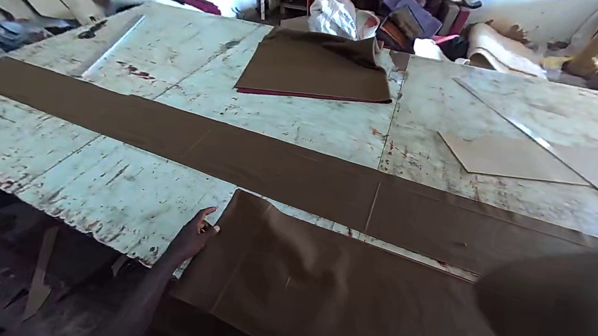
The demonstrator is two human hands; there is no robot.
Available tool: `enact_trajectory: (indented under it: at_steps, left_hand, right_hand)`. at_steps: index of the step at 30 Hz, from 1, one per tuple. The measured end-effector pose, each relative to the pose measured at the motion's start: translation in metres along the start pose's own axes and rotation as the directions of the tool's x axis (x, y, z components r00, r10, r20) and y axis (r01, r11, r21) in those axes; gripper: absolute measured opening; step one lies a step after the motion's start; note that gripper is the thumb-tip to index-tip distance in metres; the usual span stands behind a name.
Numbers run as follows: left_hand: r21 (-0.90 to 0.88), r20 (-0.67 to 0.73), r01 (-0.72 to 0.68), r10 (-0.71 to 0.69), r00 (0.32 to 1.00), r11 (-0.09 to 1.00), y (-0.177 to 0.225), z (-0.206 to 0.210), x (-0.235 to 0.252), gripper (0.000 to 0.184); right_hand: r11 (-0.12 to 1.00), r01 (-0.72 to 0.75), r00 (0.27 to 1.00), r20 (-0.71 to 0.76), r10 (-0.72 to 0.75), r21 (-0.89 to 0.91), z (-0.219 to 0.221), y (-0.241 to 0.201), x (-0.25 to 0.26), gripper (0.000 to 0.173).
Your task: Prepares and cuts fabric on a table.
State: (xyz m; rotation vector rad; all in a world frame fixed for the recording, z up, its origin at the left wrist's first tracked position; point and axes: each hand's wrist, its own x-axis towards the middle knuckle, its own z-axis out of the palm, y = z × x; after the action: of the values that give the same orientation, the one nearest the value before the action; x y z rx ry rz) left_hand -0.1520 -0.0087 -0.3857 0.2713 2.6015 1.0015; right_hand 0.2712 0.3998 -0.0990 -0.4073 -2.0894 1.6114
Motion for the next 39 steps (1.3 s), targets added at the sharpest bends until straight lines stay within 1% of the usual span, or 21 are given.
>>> enact_trajectory:
  at_steps: [2, 4, 5, 6, 7, 8, 9, 10, 12, 13, 15, 17, 18, 20, 22, 24, 26, 31, 34, 36, 39]
  left_hand:
    - [-0.108, -0.007, -0.064, 0.064, 0.998, 0.992, -0.003, -0.001, -0.004, 0.045]
    - [-0.245, 0.012, -0.083, 0.089, 0.996, 0.966, -0.001, -0.004, -0.009, 0.033]
    - [-0.302, 0.025, -0.058, 0.068, 0.997, 0.952, 0.0, -0.004, -0.013, 0.042]
    - [-0.339, 0.033, -0.009, 0.021, 0.999, 0.941, 0.003, -0.003, -0.018, 0.058]
    - [-0.355, 0.041, 0.044, -0.031, 0.999, 0.934, 0.007, -0.004, -0.021, 0.074]
    - [-0.366, 0.055, 0.091, -0.076, 0.996, 0.926, 0.012, -0.005, -0.023, 0.082]
    - [-0.357, 0.064, 0.112, -0.095, 0.993, 0.927, 0.014, -0.006, -0.023, 0.082]
    - [-0.324, 0.066, 0.094, -0.077, 0.995, 0.941, 0.013, -0.008, -0.023, 0.073]
    - [-0.207, 0.083, 0.002, 0.015, 0.996, 0.978, 0.009, -0.01, -0.021, 0.047]
    - [-0.145, 0.078, -0.038, 0.05, 0.996, 0.989, 0.007, -0.006, -0.018, 0.04]
    - [-0.002, 0.071, -0.071, 0.071, 0.995, 0.997, 0.009, 0.002, -0.014, 0.042]
    - [0.11, 0.052, -0.065, 0.06, 0.997, 0.992, 0.013, 0.009, -0.016, 0.045]
    - [0.146, 0.039, -0.057, 0.052, 0.998, 0.988, 0.017, 0.013, -0.017, 0.046]
    - [0.189, 0.015, -0.047, 0.045, 0.999, 0.981, 0.021, 0.02, -0.017, 0.048]
    - [0.205, -0.008, -0.037, 0.04, 0.999, 0.978, 0.021, 0.026, -0.016, 0.047]
    - [0.191, -0.041, -0.041, 0.049, 0.998, 0.981, 0.019, 0.031, -0.016, 0.044]
    - [0.17, -0.083, -0.063, 0.079, 0.993, 0.983, 0.019, 0.033, -0.017, 0.039]
    - [0.219, -0.207, -0.143, 0.189, 0.96, 0.965, 0.017, 0.035, -0.027, 0.037]
    - [0.155, -0.251, -0.216, 0.25, 0.935, 0.964, 0.022, 0.031, -0.035, 0.034]
    - [0.087, -0.229, -0.195, 0.21, 0.95, 0.977, 0.03, 0.021, -0.041, 0.033]
    - [0.007, -0.178, -0.071, 0.071, 0.981, 0.997, 0.044, 0.009, -0.049, 0.032]
  right_hand:
    - [0.993, 0.072, 0.959, 0.268, -0.095, 0.094, 0.081, 0.034, 0.007, 0.041]
    - [0.994, 0.022, 0.861, 0.502, -0.074, 0.108, 0.168, 0.055, 0.013, 0.064]
    - [0.998, 0.015, 0.808, 0.587, -0.048, 0.061, 0.2, 0.068, 0.017, 0.069]
    - [1.0, 0.031, 0.76, 0.649, -0.02, -0.006, 0.222, 0.082, 0.023, 0.071]
    - [0.996, 0.055, 0.725, 0.688, 0.012, -0.076, 0.235, 0.097, 0.029, 0.069]
    - [0.988, 0.076, 0.713, 0.699, 0.042, -0.138, 0.241, 0.113, 0.035, 0.066]
    - [0.978, 0.086, 0.725, 0.685, 0.069, -0.19, 0.24, 0.13, 0.04, 0.064]
    - [0.97, 0.068, 0.753, 0.65, 0.102, -0.232, 0.233, 0.148, 0.042, 0.062]
    - [0.954, -0.069, 0.844, 0.494, 0.211, -0.291, 0.208, 0.186, 0.038, 0.061]
    - [0.939, -0.15, 0.886, 0.38, 0.268, -0.311, 0.193, 0.207, 0.033, 0.061]
    - [0.904, -0.267, 0.93, 0.158, 0.333, -0.335, 0.166, 0.245, 0.02, 0.064]
    - [0.889, -0.348, 0.93, 0.013, 0.368, -0.297, 0.153, 0.27, 0.013, 0.072]
    - [0.888, -0.397, 0.915, -0.025, 0.402, -0.233, 0.152, 0.275, 0.015, 0.074]
    - [0.864, -0.504, 0.864, -0.017, 0.503, -0.02, 0.156, 0.273, 0.025, 0.074]
    - [0.781, -0.588, 0.807, 0.09, 0.584, 0.21, 0.166, 0.272, 0.037, 0.068]
    - [0.723, -0.623, 0.779, 0.151, 0.609, 0.299, 0.178, 0.272, 0.047, 0.057]
    - [0.708, -0.609, 0.787, 0.159, 0.596, 0.358, 0.189, 0.263, 0.055, 0.036]
    - [0.702, -0.595, 0.803, 0.295, 0.517, 0.391, 0.198, 0.207, 0.079, 0.026]
    - [0.71, -0.574, 0.817, 0.347, 0.461, 0.409, 0.203, 0.174, 0.09, 0.026]
    - [0.74, -0.548, 0.834, 0.325, 0.446, 0.39, 0.206, 0.159, 0.091, 0.024]
    - [0.839, -0.492, 0.862, 0.261, 0.434, 0.232, 0.204, 0.165, 0.088, 0.022]
